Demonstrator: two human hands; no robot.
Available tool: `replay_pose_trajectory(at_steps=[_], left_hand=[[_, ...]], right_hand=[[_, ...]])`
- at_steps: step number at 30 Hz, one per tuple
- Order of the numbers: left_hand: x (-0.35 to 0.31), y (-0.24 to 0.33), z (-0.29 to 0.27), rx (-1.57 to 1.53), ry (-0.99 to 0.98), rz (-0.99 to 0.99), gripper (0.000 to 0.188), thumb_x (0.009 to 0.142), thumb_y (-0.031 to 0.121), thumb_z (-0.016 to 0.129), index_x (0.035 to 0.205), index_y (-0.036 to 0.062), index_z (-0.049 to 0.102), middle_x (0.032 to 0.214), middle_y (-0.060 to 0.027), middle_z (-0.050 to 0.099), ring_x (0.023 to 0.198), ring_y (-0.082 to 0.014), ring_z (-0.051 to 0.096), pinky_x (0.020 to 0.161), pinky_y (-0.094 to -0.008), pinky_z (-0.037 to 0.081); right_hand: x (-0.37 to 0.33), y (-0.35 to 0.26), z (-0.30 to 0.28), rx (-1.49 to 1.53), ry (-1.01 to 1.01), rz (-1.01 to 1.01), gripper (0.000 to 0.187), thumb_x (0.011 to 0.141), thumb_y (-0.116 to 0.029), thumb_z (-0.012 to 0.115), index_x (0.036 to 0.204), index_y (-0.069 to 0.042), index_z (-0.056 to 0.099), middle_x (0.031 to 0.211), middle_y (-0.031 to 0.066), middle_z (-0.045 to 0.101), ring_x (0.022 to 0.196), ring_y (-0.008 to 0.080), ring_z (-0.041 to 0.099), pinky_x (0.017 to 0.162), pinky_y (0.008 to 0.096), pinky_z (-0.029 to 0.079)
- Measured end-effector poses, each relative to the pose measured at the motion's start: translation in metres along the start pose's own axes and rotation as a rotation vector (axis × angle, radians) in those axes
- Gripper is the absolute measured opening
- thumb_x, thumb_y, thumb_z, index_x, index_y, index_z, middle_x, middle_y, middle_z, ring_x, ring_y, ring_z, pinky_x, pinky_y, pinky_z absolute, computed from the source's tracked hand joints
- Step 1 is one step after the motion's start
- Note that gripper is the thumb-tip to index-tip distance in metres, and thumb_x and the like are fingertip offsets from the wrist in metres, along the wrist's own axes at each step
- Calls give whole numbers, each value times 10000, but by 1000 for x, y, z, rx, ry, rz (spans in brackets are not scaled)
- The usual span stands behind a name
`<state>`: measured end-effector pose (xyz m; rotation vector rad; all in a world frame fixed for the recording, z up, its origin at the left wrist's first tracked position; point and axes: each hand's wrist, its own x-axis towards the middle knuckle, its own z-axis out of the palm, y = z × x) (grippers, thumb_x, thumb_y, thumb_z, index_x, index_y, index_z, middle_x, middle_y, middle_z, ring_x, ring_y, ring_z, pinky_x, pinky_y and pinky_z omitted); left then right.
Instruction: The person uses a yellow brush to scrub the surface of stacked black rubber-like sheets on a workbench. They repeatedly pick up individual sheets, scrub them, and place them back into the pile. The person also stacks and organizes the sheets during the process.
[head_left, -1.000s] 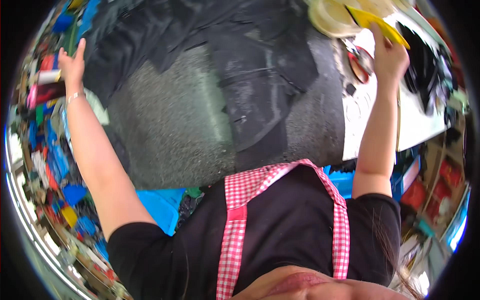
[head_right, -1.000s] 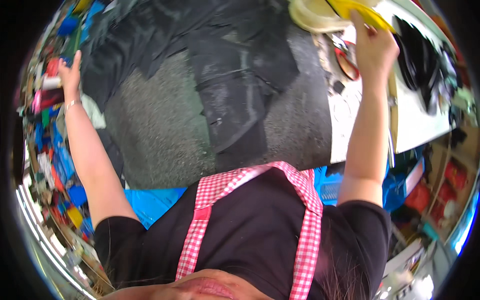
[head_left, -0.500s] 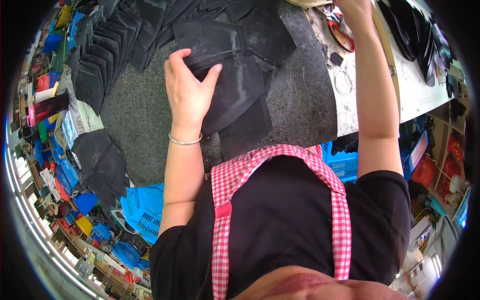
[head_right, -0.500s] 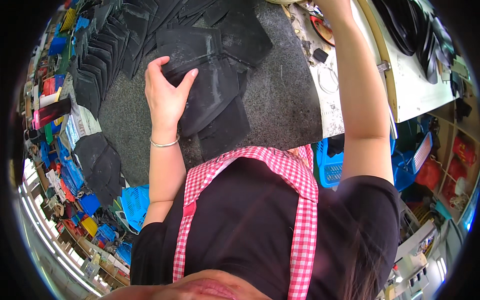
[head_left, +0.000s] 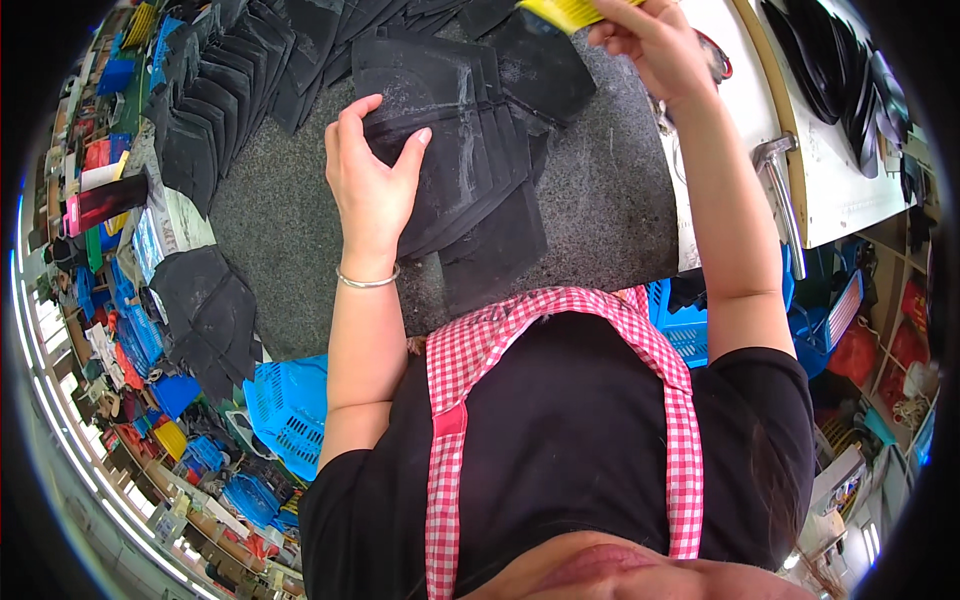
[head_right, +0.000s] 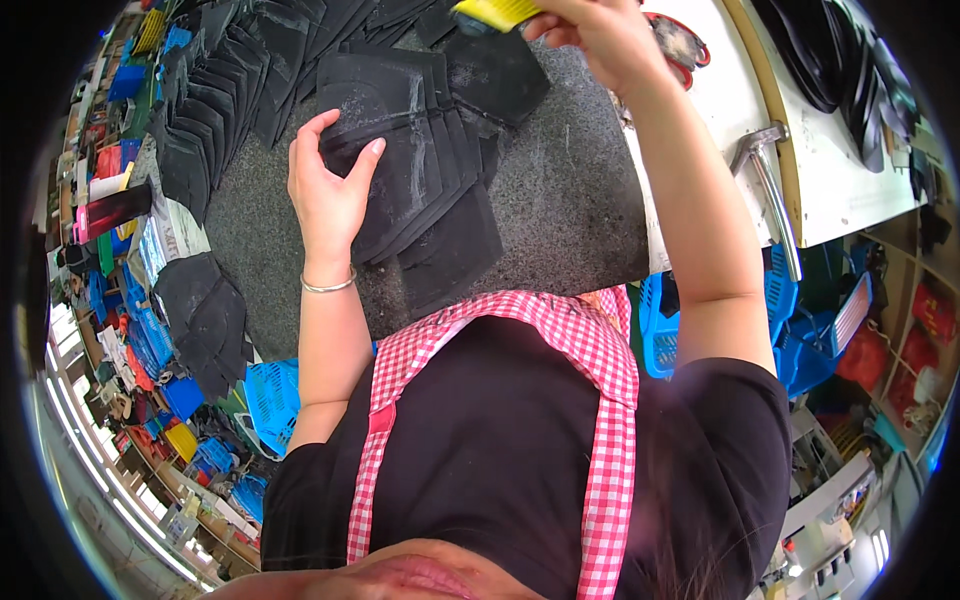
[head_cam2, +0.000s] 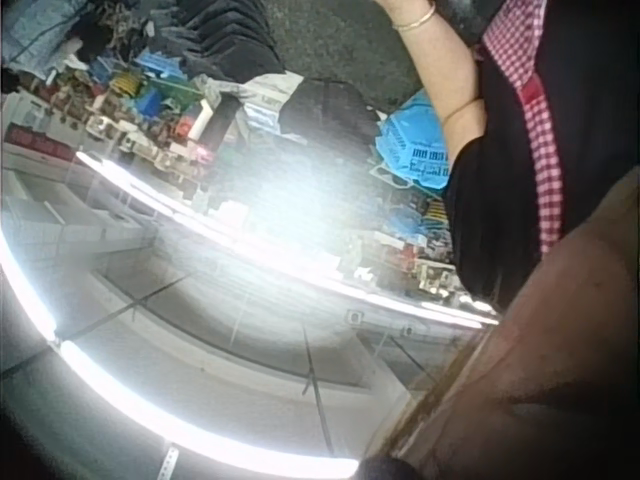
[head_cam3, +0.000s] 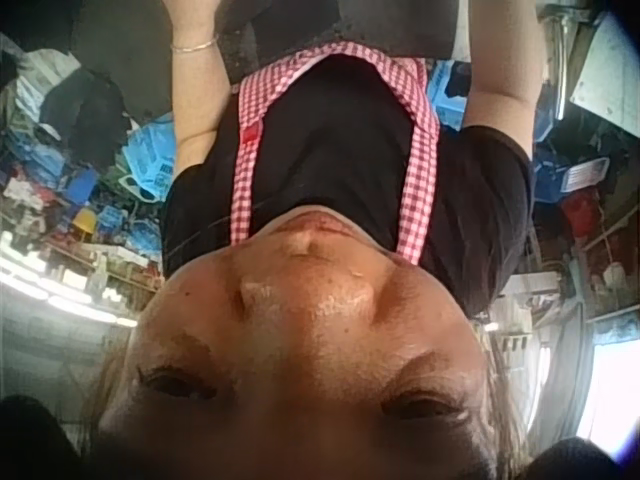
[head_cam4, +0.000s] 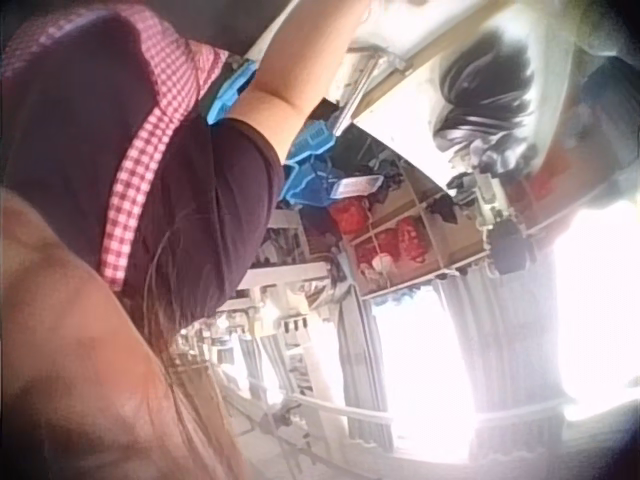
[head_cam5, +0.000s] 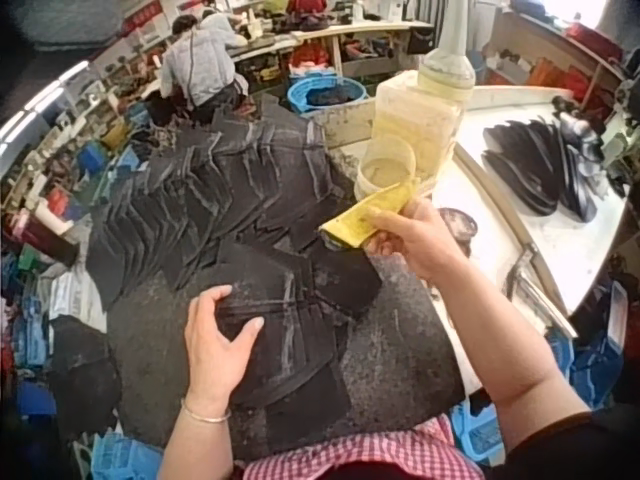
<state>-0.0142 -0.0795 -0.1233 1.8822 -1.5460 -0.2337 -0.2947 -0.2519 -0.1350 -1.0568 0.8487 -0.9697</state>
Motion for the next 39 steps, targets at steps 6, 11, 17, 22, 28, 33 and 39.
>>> replay_pose_trajectory(at_steps=[6, 11, 17, 22, 28, 33, 39], left_hand=[[-5, 0, 3, 1, -6, 6, 564, 805, 146, 848, 1317, 95, 616, 1152, -152, 552, 1061, -324, 594, 961, -415, 501], [-4, -6, 7, 54, -24, 12, 504, 823, 186, 844, 1291, 102, 676, 1075, -138, 589, 1021, -297, 613, 955, -387, 498], [-6, -9, 9, 80, -16, -1, 484, 821, 204, 846, 1266, 90, 692, 1073, -149, 593, 1024, -309, 613, 950, -396, 503], [-3, -7, 9, 107, -32, -5, 483, 825, 227, 841, 1265, 94, 693, 1099, -168, 608, 1049, -332, 623, 967, -403, 507], [-3, -5, 7, 134, -61, -64, 468, 836, 243, 825, 1255, 83, 692, 1123, -222, 682, 1072, -383, 674, 956, -430, 527], [-1, -8, 7, 97, -73, -33, 481, 844, 235, 804, 1269, 63, 658, 1108, -256, 661, 1014, -422, 677, 931, -472, 543], [-2, -5, 9, 97, -53, -46, 460, 834, 228, 819, 1247, 74, 686, 1099, -211, 711, 1053, -385, 687, 949, -440, 531]], right_hand=[[-10, 2, 63, -588, -173, 2, 218, 998, -161, 684, 1057, 48, 705, 823, 75, 734, 688, 107, 683, 612, 253, 531], [8, 25, 63, -749, -130, -482, 175, 934, -148, 739, 1022, 3, 728, 867, 132, 733, 764, 214, 708, 714, 351, 555], [-65, 18, 48, -674, -644, -442, 146, 878, -9, 763, 1015, -27, 716, 895, 107, 723, 816, 237, 719, 754, 342, 565], [-60, 27, 51, -814, -304, -601, 145, 910, 14, 720, 1050, -10, 690, 966, 135, 704, 858, 265, 712, 767, 350, 553], [-83, 13, 49, -718, -372, -469, 133, 893, 6, 733, 1021, -17, 701, 956, 121, 696, 862, 275, 698, 742, 344, 541], [-84, 6, 47, -770, -582, -407, 119, 879, -6, 740, 994, -28, 721, 920, 127, 715, 803, 277, 705, 715, 344, 554], [-83, 32, 62, -938, -499, -668, 276, 792, 32, 726, 1059, -31, 695, 1008, 136, 720, 915, 302, 731, 784, 362, 584]])
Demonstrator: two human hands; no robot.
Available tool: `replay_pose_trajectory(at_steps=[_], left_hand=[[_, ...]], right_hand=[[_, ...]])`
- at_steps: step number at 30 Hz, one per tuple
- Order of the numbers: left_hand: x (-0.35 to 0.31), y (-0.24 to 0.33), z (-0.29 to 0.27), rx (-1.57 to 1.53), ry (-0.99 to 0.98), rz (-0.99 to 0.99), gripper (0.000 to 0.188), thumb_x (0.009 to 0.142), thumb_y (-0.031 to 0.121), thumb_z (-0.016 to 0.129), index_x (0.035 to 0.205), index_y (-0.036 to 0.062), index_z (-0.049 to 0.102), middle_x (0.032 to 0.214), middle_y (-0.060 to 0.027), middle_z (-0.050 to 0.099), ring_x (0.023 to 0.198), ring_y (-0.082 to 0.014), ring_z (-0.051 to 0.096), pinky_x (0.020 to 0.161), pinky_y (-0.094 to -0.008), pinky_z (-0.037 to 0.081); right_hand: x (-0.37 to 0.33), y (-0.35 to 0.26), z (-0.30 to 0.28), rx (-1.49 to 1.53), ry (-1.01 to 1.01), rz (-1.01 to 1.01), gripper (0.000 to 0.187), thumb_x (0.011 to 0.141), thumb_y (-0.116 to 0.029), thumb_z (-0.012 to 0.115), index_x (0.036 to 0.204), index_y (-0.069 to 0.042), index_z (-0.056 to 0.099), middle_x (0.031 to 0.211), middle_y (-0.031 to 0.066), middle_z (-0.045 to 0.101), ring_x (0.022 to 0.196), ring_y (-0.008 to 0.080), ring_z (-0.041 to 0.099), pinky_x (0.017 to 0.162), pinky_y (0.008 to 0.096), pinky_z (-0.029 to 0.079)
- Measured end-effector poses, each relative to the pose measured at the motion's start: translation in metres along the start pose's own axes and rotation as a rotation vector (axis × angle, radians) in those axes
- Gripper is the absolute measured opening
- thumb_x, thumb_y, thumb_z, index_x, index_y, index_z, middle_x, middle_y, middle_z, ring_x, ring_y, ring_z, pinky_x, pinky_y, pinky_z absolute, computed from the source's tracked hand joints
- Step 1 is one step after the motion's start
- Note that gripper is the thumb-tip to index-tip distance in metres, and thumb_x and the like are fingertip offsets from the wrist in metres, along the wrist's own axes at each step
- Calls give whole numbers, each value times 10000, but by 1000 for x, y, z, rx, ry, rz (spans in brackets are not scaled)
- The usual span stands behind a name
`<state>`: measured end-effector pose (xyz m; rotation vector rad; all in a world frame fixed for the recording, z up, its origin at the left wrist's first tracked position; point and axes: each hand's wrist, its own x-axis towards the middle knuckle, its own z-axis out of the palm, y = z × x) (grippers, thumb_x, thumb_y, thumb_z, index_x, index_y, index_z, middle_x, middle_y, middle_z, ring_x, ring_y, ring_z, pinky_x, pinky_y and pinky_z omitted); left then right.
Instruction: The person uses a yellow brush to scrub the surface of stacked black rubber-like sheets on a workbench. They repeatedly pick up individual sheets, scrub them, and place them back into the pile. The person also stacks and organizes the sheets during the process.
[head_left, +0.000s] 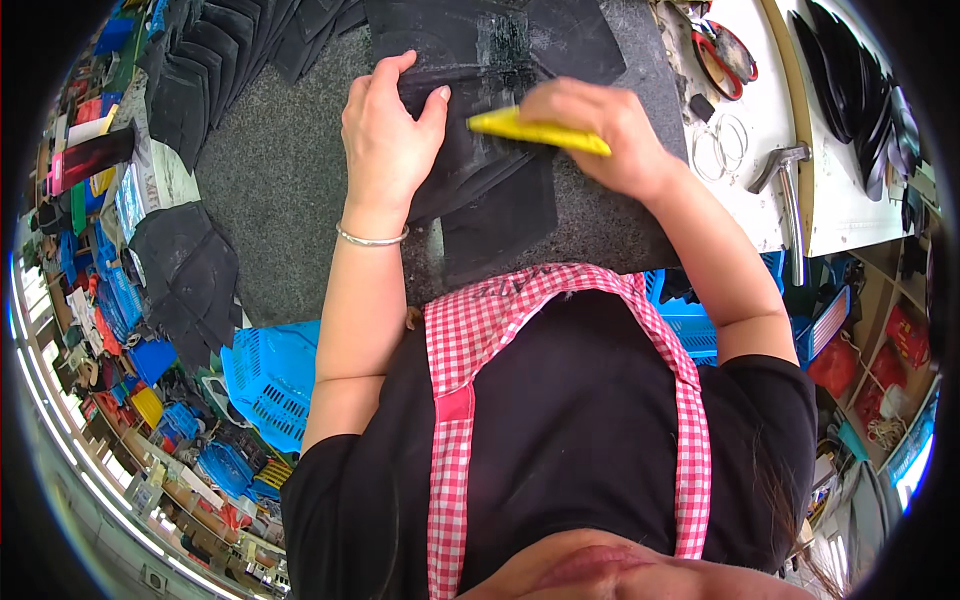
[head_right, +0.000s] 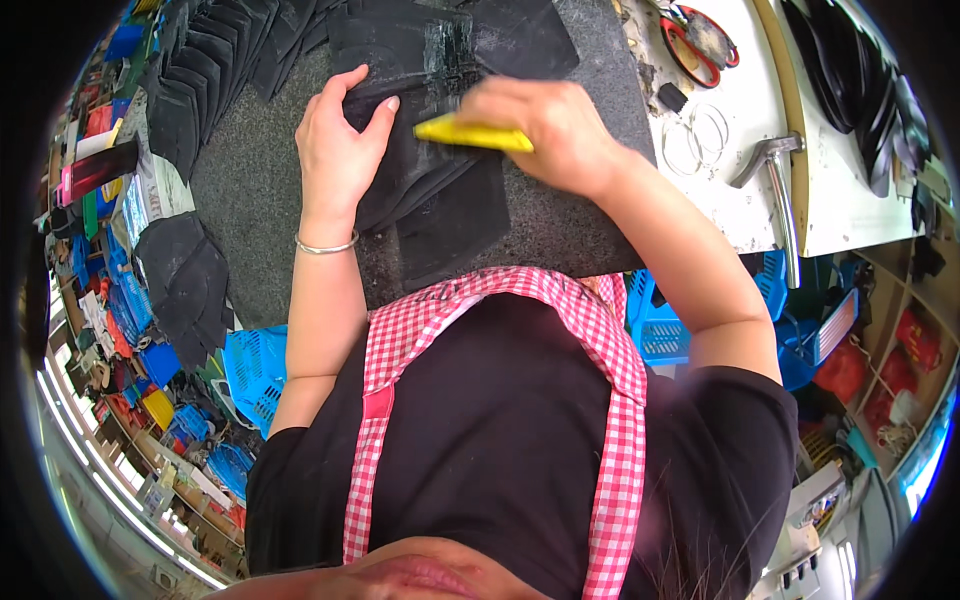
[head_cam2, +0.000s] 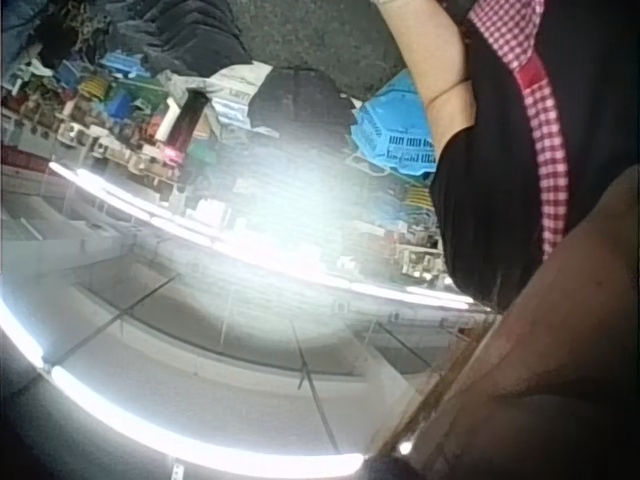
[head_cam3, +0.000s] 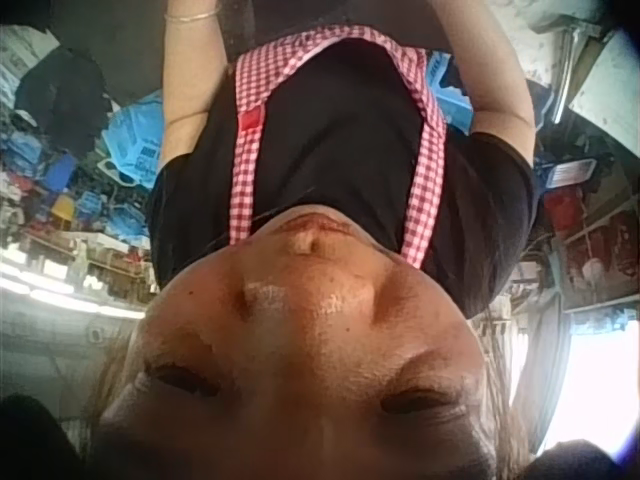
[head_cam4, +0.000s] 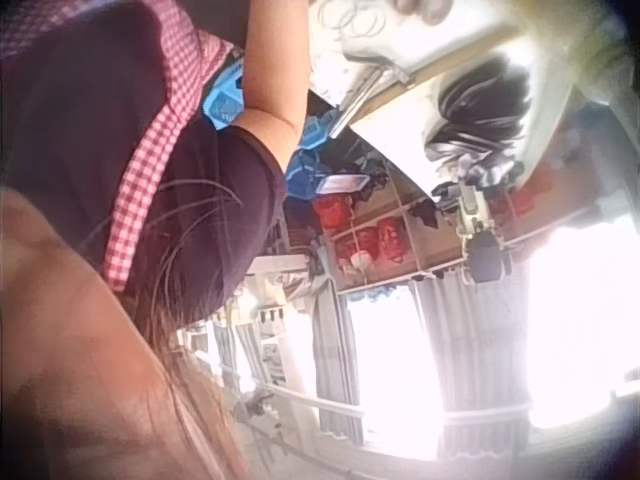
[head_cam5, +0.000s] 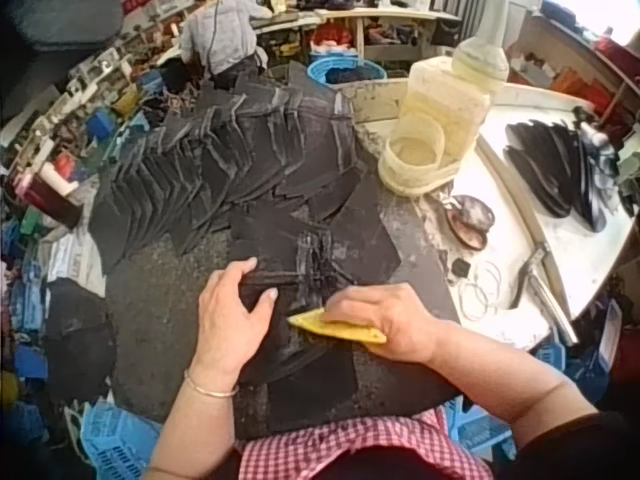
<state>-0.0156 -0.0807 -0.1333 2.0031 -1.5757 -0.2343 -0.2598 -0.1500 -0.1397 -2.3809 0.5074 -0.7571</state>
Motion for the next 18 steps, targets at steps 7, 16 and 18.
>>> replay_pose_trajectory(at_steps=[7, 16, 18], left_hand=[[-2, -4, -1, -5, 13, -4, 458, 836, 227, 817, 1244, 65, 685, 1101, -213, 714, 1059, -384, 689, 952, -439, 530], [4, 0, -4, 19, -27, -5, 452, 821, 238, 829, 1211, 56, 690, 1088, -216, 720, 1065, -393, 691, 954, -446, 530], [3, 0, -5, 8, -33, -7, 457, 823, 234, 816, 1215, 47, 674, 1081, -239, 698, 1024, -419, 689, 926, -468, 543]], right_hand=[[3, -19, -19, 131, 126, 357, 160, 951, -149, 713, 1032, -23, 768, 831, 145, 733, 647, 232, 705, 587, 347, 528], [69, 43, -19, -346, 374, 385, 195, 881, -157, 709, 987, 7, 707, 828, 239, 702, 808, 420, 704, 702, 458, 550], [66, 21, -28, -192, 359, 193, 220, 890, -175, 718, 1011, 9, 717, 852, 235, 713, 809, 409, 705, 705, 442, 546]])
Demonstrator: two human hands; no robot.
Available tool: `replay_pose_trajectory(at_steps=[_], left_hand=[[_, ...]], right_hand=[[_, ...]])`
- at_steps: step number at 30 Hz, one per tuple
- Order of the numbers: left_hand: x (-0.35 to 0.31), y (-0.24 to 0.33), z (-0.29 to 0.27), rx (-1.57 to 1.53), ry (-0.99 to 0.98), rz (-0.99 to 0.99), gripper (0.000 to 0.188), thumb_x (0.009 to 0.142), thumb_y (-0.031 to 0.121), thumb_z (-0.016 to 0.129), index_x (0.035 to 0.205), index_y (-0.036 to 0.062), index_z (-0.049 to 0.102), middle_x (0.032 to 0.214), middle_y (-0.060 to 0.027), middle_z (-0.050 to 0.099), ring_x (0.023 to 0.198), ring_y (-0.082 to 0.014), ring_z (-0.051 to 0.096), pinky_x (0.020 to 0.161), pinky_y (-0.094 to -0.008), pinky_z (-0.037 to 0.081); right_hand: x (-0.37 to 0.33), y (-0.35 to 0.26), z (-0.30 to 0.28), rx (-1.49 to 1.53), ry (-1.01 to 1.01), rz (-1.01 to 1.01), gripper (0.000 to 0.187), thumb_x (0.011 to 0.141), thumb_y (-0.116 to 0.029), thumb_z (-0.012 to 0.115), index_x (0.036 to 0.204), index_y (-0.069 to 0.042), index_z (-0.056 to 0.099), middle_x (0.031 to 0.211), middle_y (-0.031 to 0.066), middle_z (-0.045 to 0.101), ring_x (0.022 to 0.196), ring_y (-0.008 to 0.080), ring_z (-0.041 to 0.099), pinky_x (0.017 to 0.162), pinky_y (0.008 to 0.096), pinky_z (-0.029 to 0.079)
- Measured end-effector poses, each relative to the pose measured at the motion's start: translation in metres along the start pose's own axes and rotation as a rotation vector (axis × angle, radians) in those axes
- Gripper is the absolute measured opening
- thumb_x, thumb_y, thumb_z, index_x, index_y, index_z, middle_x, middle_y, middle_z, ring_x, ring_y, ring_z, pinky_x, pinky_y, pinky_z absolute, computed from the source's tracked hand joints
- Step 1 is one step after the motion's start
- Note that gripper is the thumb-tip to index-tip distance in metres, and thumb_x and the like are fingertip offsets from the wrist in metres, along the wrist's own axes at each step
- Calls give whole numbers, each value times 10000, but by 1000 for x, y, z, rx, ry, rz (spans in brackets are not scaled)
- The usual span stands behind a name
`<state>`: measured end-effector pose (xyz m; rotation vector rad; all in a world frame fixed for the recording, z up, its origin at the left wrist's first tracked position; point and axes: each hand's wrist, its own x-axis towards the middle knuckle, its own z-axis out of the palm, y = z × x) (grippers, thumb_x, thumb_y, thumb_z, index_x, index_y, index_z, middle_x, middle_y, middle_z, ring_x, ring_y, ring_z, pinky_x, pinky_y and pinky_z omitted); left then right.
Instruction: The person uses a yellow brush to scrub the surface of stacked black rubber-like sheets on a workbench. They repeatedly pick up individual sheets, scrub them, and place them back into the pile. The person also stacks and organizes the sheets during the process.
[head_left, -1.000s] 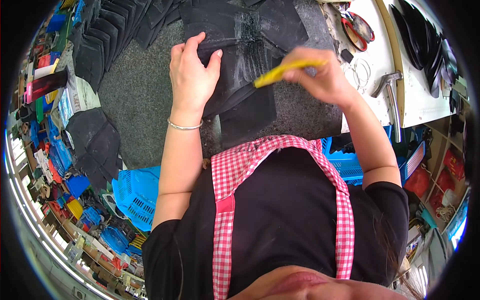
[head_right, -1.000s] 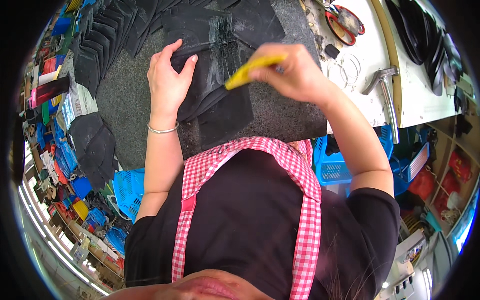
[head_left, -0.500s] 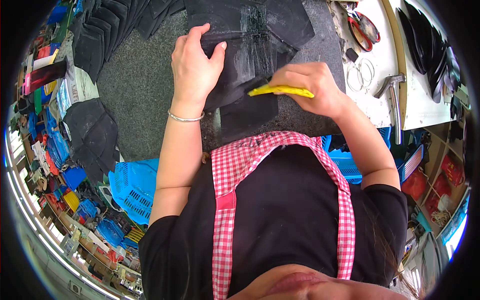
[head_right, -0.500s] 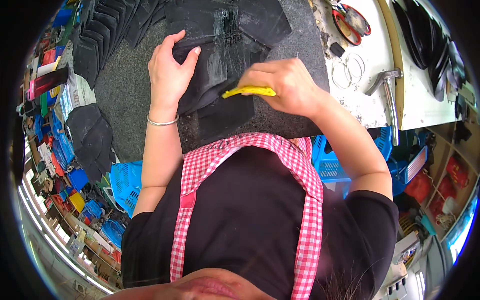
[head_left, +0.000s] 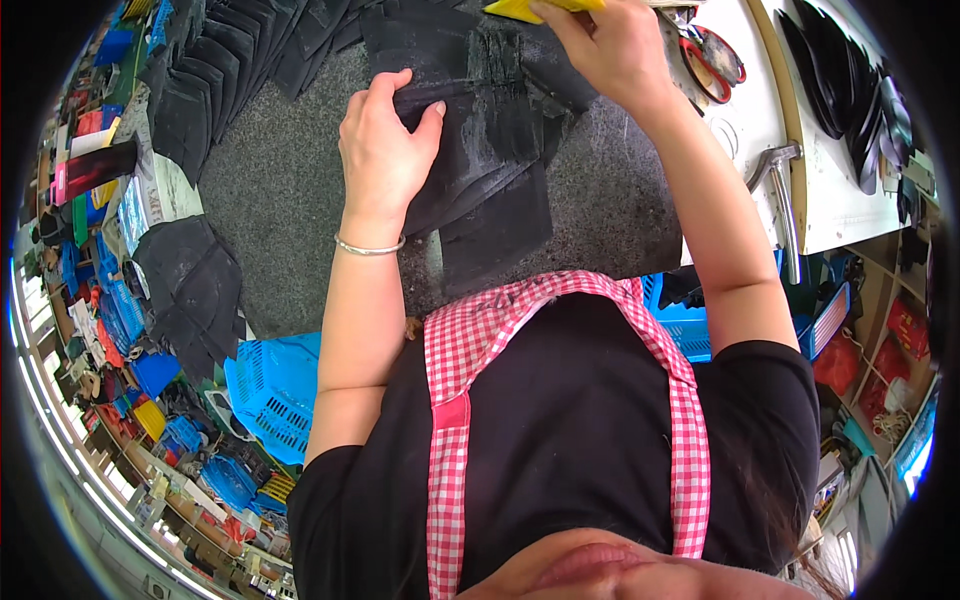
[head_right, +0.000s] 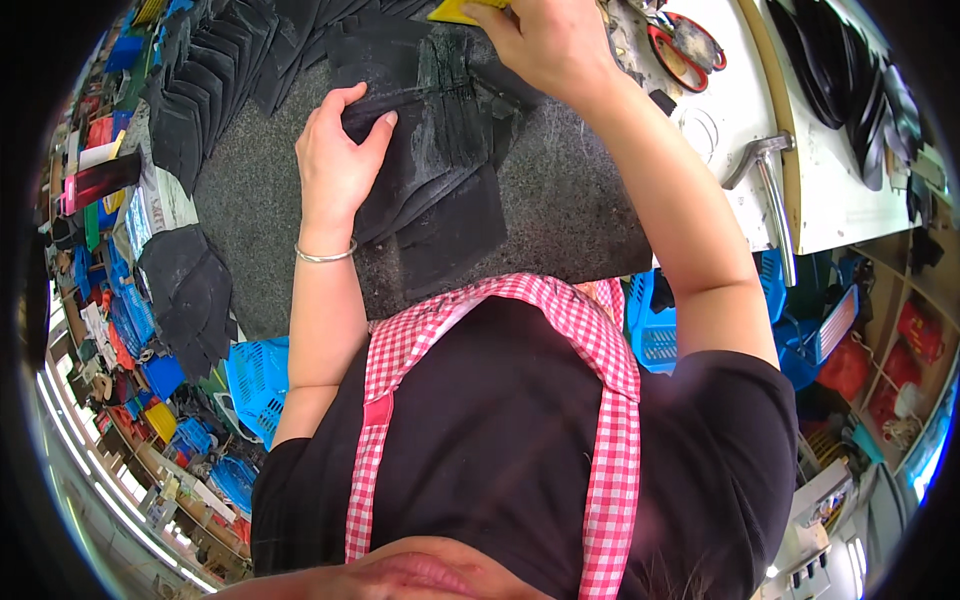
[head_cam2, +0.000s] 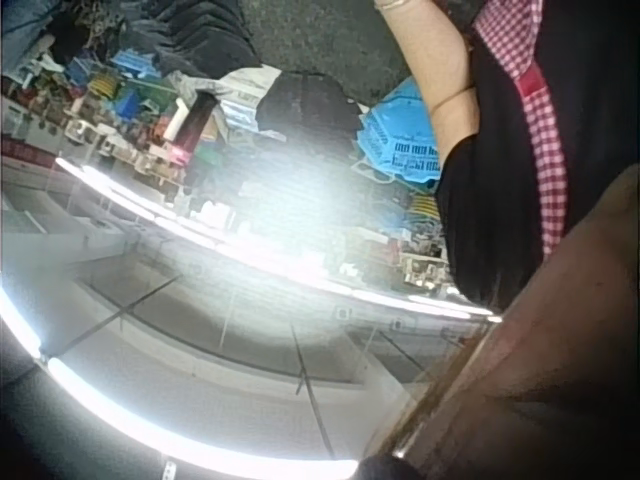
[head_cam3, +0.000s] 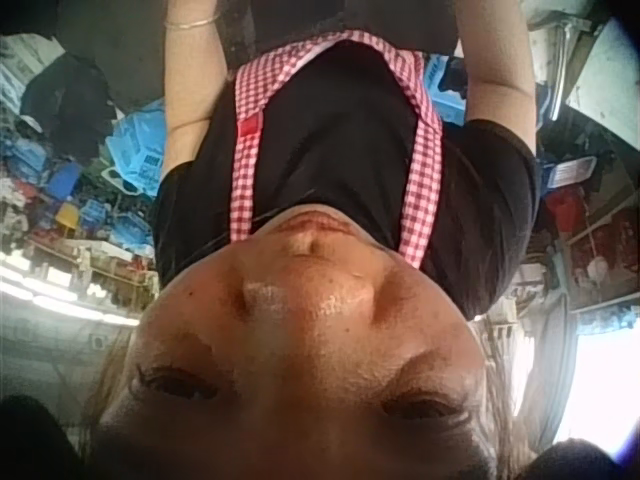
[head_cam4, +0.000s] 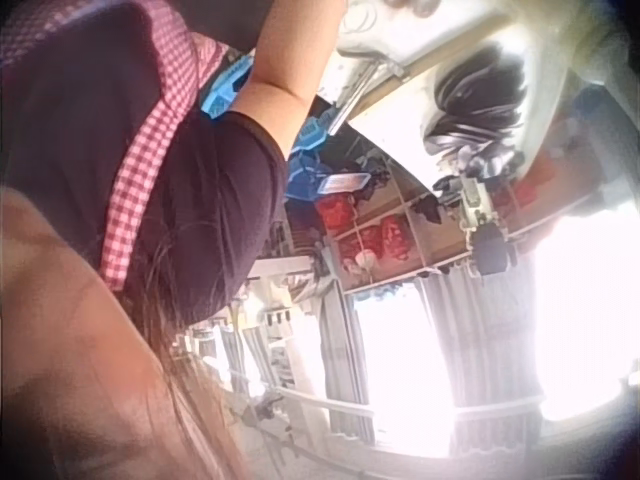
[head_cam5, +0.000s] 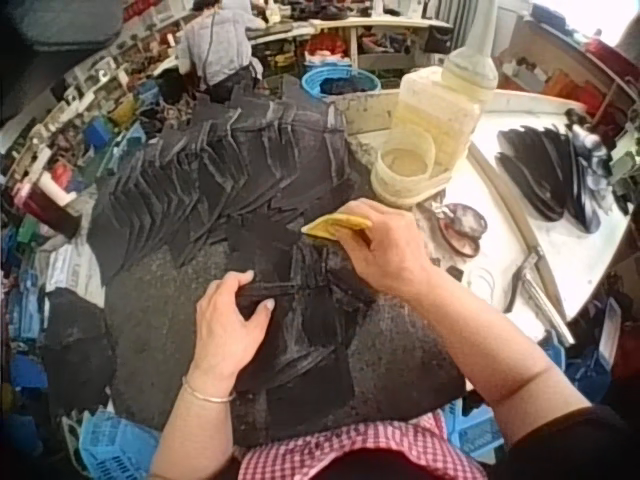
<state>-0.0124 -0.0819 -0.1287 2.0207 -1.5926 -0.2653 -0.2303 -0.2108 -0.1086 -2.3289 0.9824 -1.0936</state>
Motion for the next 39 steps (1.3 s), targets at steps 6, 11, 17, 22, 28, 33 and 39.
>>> replay_pose_trajectory(at_steps=[6, 11, 17, 22, 28, 33, 39], left_hand=[[1, -2, 0, -27, -3, 11, 440, 811, 230, 816, 1186, 40, 687, 1074, -247, 700, 1016, -420, 693, 925, -470, 549], [6, -4, -2, -112, -48, -83, 494, 778, 227, 851, 1202, 54, 666, 1108, -233, 717, 1026, -384, 710, 935, -444, 551], [4, -9, 8, -284, 62, -60, 569, 767, 114, 870, 1242, 45, 565, 1122, -183, 702, 1021, -273, 704, 935, -374, 544], [-18, -23, 4, -858, 141, 47, 560, 775, -38, 844, 1232, 47, 533, 1168, -68, 599, 1071, -149, 601, 958, -305, 515], [5, -64, -85, -938, 243, 50, 596, 777, -76, 826, 1274, 66, 530, 1186, -58, 607, 1085, -161, 616, 976, -313, 521], [62, -183, -200, -867, 441, 55, 539, 842, -87, 778, 1303, 43, 530, 1204, -109, 650, 1088, -202, 652, 979, -343, 544], [146, -342, -252, -490, 349, -293, 710, 785, 127, 899, 1374, 5, 522, 1264, -159, 645, 1139, -252, 654, 1012, -367, 527]], right_hand=[[-80, 2, -12, 243, -354, -186, 267, 772, 26, 746, 1019, -63, 694, 1017, 133, 729, 911, 331, 736, 763, 391, 602], [-84, -12, -27, 433, -93, 98, 113, 938, -100, 731, 1032, -38, 741, 879, 84, 719, 701, 179, 684, 651, 295, 535], [-76, -17, -29, -15, -187, 235, 196, 937, -219, 725, 1040, -54, 749, 785, 144, 696, 609, 268, 666, 577, 375, 510], [-67, -23, -31, -32, -284, 364, 196, 934, -213, 712, 1032, -47, 749, 758, 166, 682, 615, 295, 663, 575, 393, 503], [-69, -26, -39, 82, -278, 443, 151, 952, -145, 716, 1039, -23, 733, 700, 70, 638, 601, 122, 594, 573, 285, 457], [-79, -20, -56, 322, -53, 483, 139, 993, -85, 691, 1082, 22, 699, 845, -16, 639, 756, 32, 560, 651, 203, 440], [-82, 4, -75, 302, 53, 549, 205, 993, -146, 708, 1109, 22, 704, 749, -21, 617, 603, 43, 524, 545, 210, 392]])
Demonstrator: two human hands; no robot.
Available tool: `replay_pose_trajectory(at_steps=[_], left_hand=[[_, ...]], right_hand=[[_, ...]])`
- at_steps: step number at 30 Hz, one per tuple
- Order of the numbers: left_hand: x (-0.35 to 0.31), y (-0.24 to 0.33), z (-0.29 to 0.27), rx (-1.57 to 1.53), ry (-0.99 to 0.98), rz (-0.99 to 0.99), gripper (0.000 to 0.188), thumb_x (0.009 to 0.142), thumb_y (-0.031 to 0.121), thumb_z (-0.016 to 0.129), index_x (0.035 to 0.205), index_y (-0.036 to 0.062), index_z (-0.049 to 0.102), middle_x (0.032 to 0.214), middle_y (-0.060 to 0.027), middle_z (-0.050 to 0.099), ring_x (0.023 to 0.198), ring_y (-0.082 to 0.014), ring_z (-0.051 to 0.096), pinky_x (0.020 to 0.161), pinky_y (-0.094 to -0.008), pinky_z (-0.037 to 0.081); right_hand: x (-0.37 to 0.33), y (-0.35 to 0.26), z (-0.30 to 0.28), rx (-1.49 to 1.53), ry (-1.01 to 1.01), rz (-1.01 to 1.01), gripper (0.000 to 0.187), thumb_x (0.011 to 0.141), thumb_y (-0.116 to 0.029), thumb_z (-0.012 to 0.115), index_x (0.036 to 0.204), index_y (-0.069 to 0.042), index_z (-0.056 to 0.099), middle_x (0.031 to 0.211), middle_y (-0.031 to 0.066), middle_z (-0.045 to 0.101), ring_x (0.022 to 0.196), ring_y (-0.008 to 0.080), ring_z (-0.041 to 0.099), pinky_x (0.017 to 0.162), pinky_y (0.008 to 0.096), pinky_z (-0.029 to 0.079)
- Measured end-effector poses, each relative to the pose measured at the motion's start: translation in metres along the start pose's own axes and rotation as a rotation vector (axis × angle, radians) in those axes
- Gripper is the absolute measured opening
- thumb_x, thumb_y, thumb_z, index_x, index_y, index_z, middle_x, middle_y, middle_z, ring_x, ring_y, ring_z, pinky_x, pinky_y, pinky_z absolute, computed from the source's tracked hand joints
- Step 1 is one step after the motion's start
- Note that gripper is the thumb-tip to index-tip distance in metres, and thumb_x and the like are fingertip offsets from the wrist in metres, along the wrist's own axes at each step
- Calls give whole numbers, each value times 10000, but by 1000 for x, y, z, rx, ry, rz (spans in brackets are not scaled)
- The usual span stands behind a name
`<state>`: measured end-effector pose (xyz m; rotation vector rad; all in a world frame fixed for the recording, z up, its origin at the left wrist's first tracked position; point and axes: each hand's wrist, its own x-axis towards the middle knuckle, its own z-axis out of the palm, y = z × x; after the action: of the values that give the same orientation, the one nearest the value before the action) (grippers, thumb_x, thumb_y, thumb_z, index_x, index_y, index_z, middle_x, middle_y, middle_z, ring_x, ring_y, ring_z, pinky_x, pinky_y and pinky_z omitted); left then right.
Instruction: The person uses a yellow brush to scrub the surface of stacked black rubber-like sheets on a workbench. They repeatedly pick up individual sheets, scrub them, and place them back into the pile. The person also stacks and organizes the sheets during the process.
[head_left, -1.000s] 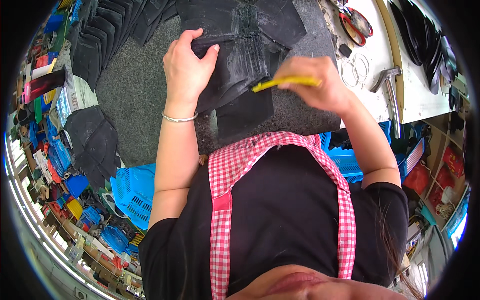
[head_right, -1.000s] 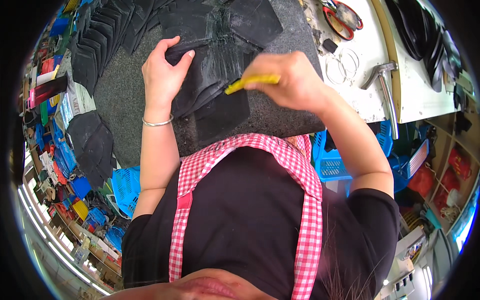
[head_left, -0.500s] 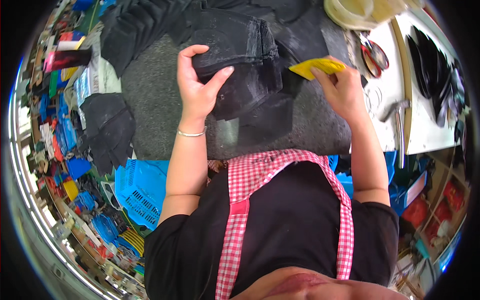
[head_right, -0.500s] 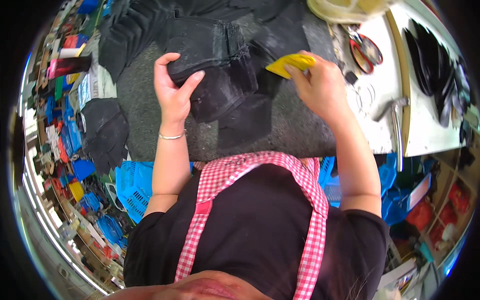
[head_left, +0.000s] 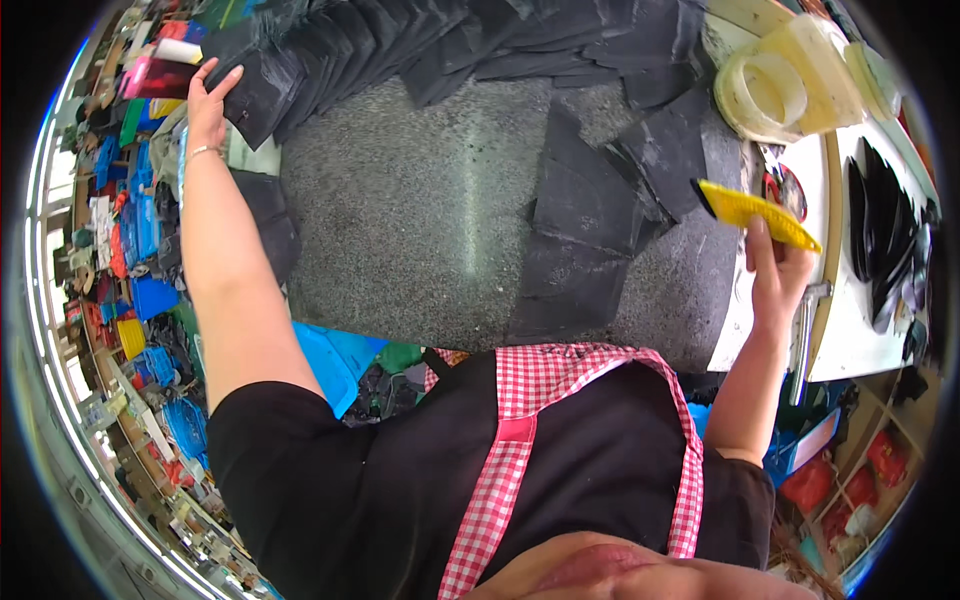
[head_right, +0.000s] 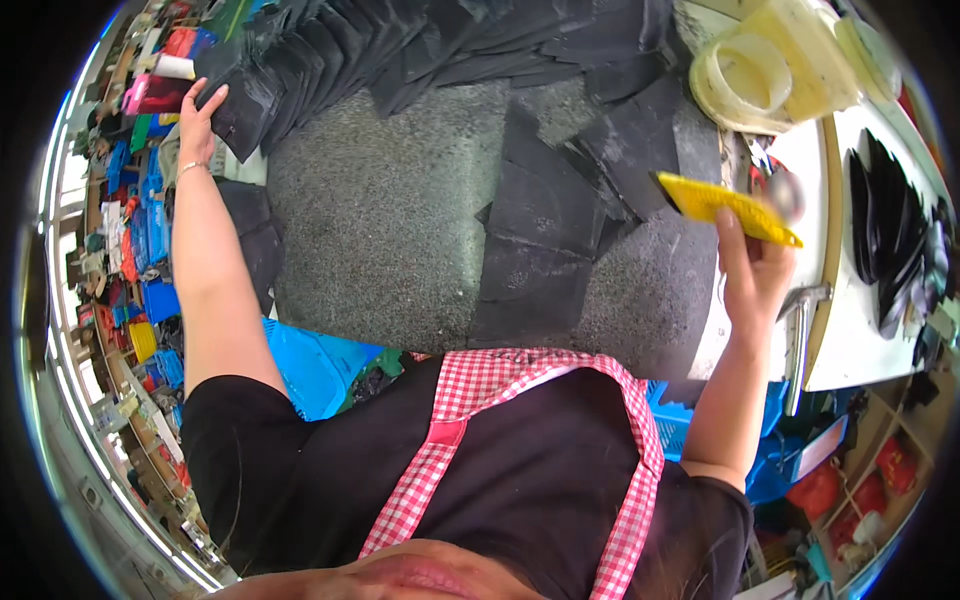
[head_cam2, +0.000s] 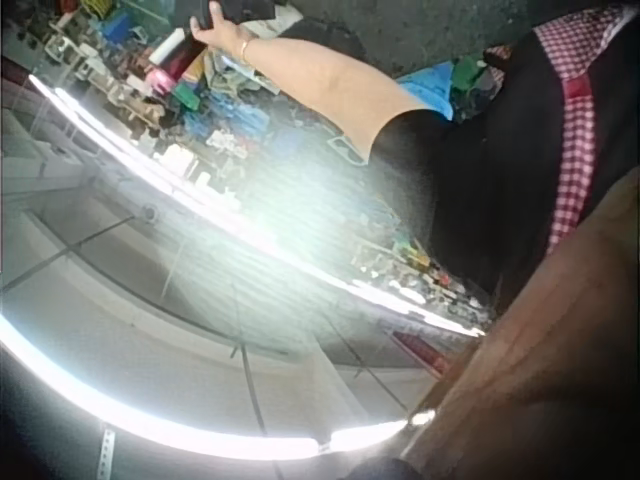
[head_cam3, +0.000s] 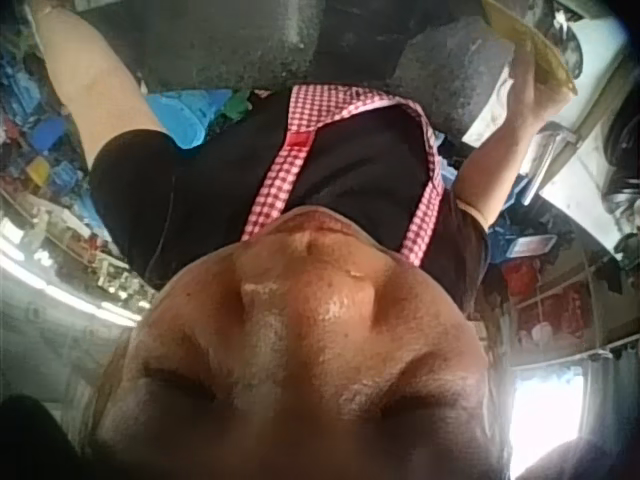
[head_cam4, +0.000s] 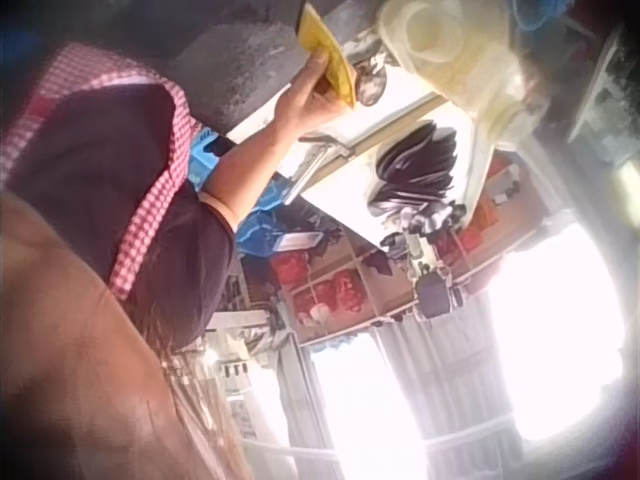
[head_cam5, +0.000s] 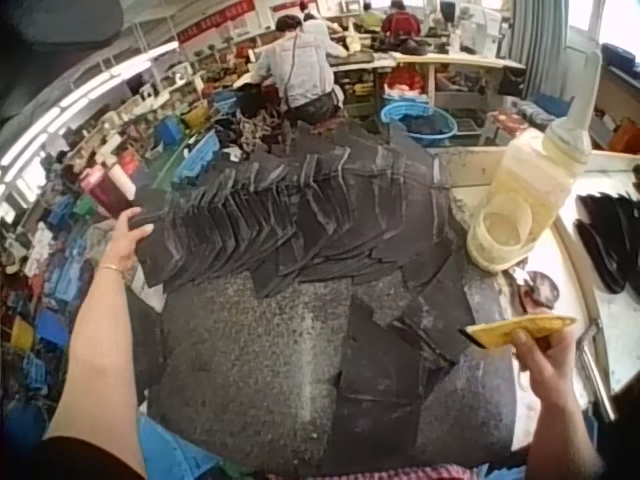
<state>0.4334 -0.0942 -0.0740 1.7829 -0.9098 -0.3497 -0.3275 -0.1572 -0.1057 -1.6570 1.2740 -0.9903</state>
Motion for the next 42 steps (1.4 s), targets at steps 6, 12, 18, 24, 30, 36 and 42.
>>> replay_pose_trajectory(at_steps=[6, 12, 18, 24, 30, 36, 42], left_hand=[[-67, 49, 111, 782, 244, 322, 837, 723, 492, 929, 1269, -46, 592, 1031, -135, 719, 962, -238, 684, 892, -397, 536], [-345, 144, 259, 489, -543, 128, 795, 724, 479, 921, 1248, 21, 535, 858, -93, 660, 723, -242, 650, 703, -397, 557], [-371, 127, 275, 344, -291, 498, 658, 761, 182, 922, 1279, 13, 552, 1012, -92, 659, 834, -182, 625, 788, -324, 530], [-327, 173, 246, -297, -568, 296, 638, 772, -47, 856, 1316, 6, 527, 1246, -99, 622, 1143, -197, 629, 1031, -337, 506], [-261, 195, 324, -439, -1117, 176, 601, 839, -8, 799, 1371, 28, 522, 1216, -82, 656, 1122, -136, 626, 978, -292, 507], [-287, 167, 363, 385, -726, 423, 537, 844, 297, 847, 1237, 26, 601, 1193, -154, 685, 1127, -259, 660, 986, -367, 502], [-313, 178, 367, 354, -669, 339, 498, 815, 269, 860, 1161, 26, 598, 1128, -147, 702, 1031, -307, 696, 913, -398, 543]], right_hand=[[70, 3, -30, -285, 380, -134, 322, 982, -298, 725, 868, 4, 725, 632, -25, 568, 599, 48, 505, 543, 245, 378], [129, -14, -11, -690, 273, -199, 232, 905, -218, 739, 1028, -23, 763, 935, 226, 737, 846, 364, 716, 742, 411, 542], [139, -13, -15, -548, 168, -178, 268, 882, -189, 751, 1080, -8, 764, 857, 212, 750, 782, 297, 740, 723, 389, 563], [153, 31, -31, 103, 233, 37, 166, 959, -135, 716, 1018, 19, 728, 755, 44, 683, 605, 129, 609, 547, 289, 488], [146, 36, -34, 294, 264, 37, 156, 978, -147, 705, 989, 9, 709, 707, 7, 631, 553, 90, 545, 488, 253, 408], [130, 44, -30, 290, 259, 105, 112, 965, -89, 693, 1006, 15, 696, 728, 27, 656, 559, 100, 579, 468, 247, 396], [104, 55, -29, 809, 107, 279, 151, 971, -68, 684, 1088, 22, 657, 816, 65, 689, 581, 98, 611, 486, 218, 438]])
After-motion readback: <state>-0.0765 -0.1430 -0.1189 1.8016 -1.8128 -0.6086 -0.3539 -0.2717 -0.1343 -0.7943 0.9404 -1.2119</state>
